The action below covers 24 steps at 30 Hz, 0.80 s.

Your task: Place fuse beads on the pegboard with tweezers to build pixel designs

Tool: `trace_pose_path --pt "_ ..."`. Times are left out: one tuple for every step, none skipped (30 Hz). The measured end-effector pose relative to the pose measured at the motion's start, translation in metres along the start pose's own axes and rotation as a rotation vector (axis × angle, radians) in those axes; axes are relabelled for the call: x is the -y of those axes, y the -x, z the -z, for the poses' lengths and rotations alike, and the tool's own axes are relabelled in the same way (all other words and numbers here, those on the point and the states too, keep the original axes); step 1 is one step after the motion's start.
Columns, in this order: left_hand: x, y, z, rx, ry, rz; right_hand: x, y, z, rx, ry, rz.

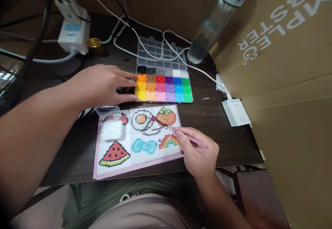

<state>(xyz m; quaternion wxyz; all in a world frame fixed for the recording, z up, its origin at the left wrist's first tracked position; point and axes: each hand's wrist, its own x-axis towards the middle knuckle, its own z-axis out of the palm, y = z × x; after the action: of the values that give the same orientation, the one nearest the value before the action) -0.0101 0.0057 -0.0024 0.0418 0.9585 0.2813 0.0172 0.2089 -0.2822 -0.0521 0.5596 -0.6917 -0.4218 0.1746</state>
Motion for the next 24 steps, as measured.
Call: trace_pose_path --pt "-0.0001 -0.0001 -0.0002 0.015 -0.019 0.008 -0.0003 0.0 -0.0001 -0.001 -0.002 0.0" --pt "0.0001 -0.0001 -0.0008 0.026 -0.034 0.016 -0.0004 0.0001 -0.0001 -0.002 -0.003 0.0" --pt "0.0006 -0.0001 -0.0017 0.029 -0.041 0.019 -0.0005 0.0002 0.0 0.0 -0.003 0.0" --pt "0.0014 -0.0001 -0.003 0.02 -0.04 0.016 -0.0004 0.0004 0.0001 -0.002 -0.002 0.0" --pt "0.0026 0.0001 -0.0043 0.002 -0.031 0.005 -0.0004 0.0006 0.0002 -0.002 -0.001 0.0" --pt "0.0038 0.0003 -0.0057 -0.019 -0.019 -0.008 -0.0005 0.0009 0.0004 -0.004 -0.001 0.002" --pt "0.005 0.0005 -0.0068 -0.036 -0.009 -0.023 -0.0007 0.0011 0.0005 -0.007 -0.001 0.004" --pt "0.0059 0.0007 -0.0074 -0.045 -0.002 -0.036 -0.001 0.0014 0.0006 -0.009 -0.002 0.005" --pt "0.0062 0.0009 -0.0075 -0.048 0.0 -0.044 -0.0015 0.0016 0.0007 -0.011 -0.004 0.008" --pt "0.0061 0.001 -0.0071 -0.046 -0.002 -0.046 -0.002 0.0017 0.0008 -0.012 -0.005 0.012" --pt "0.0055 0.001 -0.0063 -0.038 -0.008 -0.043 -0.0026 0.0018 0.001 -0.012 -0.003 0.014" --pt "0.0046 0.0009 -0.0052 -0.025 -0.017 -0.036 -0.0031 0.0018 0.0013 -0.013 0.003 0.016" --pt "0.0036 0.0008 -0.0041 -0.013 -0.027 -0.027 -0.0034 0.0018 0.0016 -0.01 0.011 0.016" --pt "0.0027 0.0008 -0.0032 -0.002 -0.038 -0.018 -0.0035 0.0018 0.002 -0.008 0.02 0.017" --pt "0.0022 0.0008 -0.0027 0.003 -0.044 -0.014 -0.0034 0.0017 0.0023 -0.004 0.027 0.017" --pt "0.0022 0.0008 -0.0026 0.0 -0.041 -0.017 -0.0032 0.0017 0.0026 -0.001 0.034 0.017" --pt "0.0026 0.0009 -0.003 -0.011 -0.031 -0.025 -0.0029 0.0017 0.0028 0.002 0.039 0.018" --pt "0.0033 0.001 -0.0037 -0.026 -0.018 -0.036 -0.0025 0.0017 0.0028 0.002 0.043 0.02" --pt "0.0043 0.0011 -0.0046 -0.04 -0.006 -0.048 -0.0022 0.0016 0.0027 -0.002 0.044 0.023" --pt "0.0053 0.0012 -0.0056 -0.053 0.004 -0.058 -0.002 0.0015 0.0026 -0.005 0.046 0.024" --pt "0.0061 0.0013 -0.0064 -0.062 0.01 -0.064 -0.0019 0.0015 0.0023 -0.006 0.046 0.024" --pt "0.0067 0.0015 -0.0069 -0.067 0.011 -0.065 -0.0019 0.0013 0.0021 -0.006 0.045 0.024" --pt "0.007 0.0016 -0.0072 -0.067 0.009 -0.062 -0.002 0.0012 0.0018 -0.006 0.045 0.024" --pt "0.007 0.0017 -0.0071 -0.06 0.005 -0.054 -0.0021 0.0011 0.0016 -0.007 0.047 0.023"
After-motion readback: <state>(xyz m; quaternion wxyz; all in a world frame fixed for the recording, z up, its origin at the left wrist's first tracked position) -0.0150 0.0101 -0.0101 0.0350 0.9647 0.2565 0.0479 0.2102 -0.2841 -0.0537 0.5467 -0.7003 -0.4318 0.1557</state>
